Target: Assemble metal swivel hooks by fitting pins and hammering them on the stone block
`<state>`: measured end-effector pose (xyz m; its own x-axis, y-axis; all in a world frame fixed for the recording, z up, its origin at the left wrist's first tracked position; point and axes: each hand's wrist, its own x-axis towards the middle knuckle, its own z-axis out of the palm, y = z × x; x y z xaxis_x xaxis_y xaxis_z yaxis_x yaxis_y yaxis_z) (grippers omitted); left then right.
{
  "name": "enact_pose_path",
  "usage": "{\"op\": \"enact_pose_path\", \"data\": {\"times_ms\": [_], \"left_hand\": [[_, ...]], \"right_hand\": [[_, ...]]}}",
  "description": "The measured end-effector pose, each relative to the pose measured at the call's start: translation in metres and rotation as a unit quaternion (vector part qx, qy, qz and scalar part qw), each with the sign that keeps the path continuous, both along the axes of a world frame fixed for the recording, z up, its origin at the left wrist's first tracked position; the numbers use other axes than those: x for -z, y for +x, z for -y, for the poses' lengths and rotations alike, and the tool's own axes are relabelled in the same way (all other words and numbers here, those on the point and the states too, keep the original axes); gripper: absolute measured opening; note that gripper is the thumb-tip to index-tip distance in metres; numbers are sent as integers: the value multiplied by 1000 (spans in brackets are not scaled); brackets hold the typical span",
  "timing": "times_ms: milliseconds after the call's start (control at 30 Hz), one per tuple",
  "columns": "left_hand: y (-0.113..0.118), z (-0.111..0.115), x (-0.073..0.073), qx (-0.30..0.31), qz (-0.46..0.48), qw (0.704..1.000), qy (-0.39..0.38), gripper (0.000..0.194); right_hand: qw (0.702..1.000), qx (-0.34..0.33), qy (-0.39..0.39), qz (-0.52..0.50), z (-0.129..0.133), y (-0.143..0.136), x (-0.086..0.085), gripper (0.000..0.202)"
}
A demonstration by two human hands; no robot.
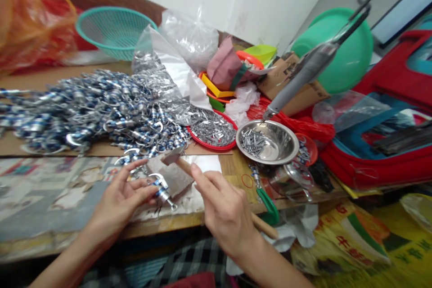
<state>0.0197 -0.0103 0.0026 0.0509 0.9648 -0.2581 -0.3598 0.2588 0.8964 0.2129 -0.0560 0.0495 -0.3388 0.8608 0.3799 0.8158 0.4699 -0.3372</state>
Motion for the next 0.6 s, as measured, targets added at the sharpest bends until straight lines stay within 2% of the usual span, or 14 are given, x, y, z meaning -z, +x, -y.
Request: {"op": "enact_pose_path", "data": {"times_ms": [100, 167, 300, 400, 500, 600], "left_hand": [[0, 0, 0, 1, 4, 1000, -1, 79], [-1, 0, 1, 3, 2, 1000, -3, 77], [-4, 2, 0, 27, -54, 998, -4, 41], [-7, 2, -2, 30, -131, 991, 30, 20], [-9, 1, -4, 3, -207, 970, 128, 8], [-9, -1, -5, -11, -255, 947, 197, 7]], "right_hand": [[998, -26, -48, 44, -2, -2, 0, 52], [997, -4, -80, 11, -13, 3, 6, 47], [983, 96, -110, -111, -49, 26, 32, 42], [976, 90, -171, -100, -72, 38, 48, 36], [986, 94, -124, -65, -95, 43, 49, 27], [985, 157, -63, -37, -130, 52, 44, 28]]}}
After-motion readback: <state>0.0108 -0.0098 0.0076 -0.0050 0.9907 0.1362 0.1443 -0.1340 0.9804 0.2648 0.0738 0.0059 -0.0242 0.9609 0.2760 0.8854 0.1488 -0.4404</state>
